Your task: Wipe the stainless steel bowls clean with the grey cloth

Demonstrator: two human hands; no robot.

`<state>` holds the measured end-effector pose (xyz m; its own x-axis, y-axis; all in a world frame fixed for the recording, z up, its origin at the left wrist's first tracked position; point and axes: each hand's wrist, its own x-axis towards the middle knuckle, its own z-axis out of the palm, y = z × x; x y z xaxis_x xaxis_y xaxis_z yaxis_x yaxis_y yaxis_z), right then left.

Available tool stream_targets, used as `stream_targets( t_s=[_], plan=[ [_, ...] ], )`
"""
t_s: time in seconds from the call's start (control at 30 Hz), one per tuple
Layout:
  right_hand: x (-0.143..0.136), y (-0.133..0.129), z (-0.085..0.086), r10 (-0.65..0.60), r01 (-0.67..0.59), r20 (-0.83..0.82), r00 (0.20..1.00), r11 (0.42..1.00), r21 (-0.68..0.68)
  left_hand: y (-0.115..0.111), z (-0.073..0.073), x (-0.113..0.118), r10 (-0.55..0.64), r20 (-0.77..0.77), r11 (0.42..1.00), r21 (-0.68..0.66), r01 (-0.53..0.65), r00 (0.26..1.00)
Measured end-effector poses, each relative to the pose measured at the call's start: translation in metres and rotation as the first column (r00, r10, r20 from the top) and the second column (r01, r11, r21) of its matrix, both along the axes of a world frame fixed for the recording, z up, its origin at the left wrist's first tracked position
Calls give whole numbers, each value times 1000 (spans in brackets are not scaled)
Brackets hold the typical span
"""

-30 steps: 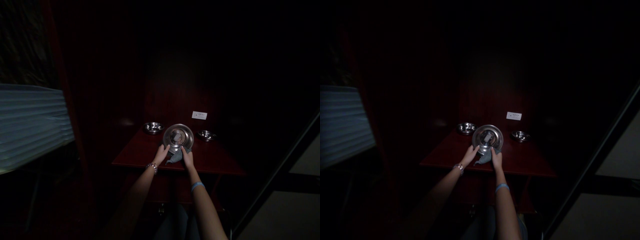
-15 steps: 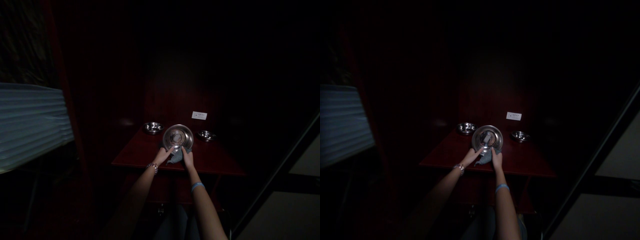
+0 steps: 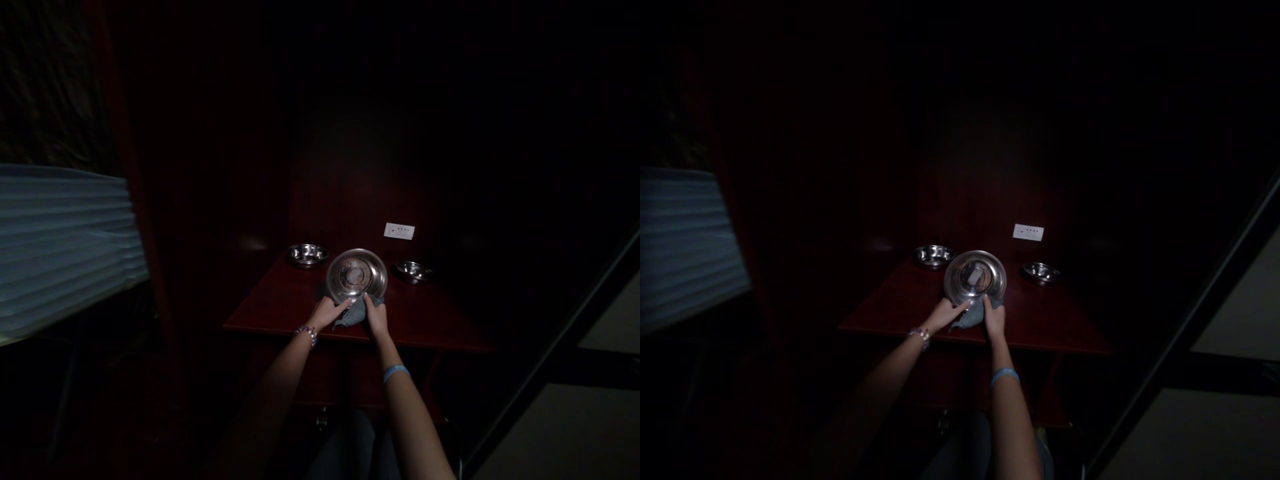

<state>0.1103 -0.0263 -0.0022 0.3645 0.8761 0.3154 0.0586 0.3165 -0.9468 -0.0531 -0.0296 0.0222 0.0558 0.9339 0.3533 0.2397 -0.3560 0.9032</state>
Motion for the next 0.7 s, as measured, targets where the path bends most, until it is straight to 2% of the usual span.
stream_targets(
  t_s=[0.3,0.7],
  plan=[
    [1,0,0,2,-2,7,1000,1000,-7,6,-6,-2,-31,-47,997,70,35,998],
    [0,2,-1,10,-10,-2,1000,1000,-23,10,-7,-2,-81,-71,994,63,86,994]
  ],
)
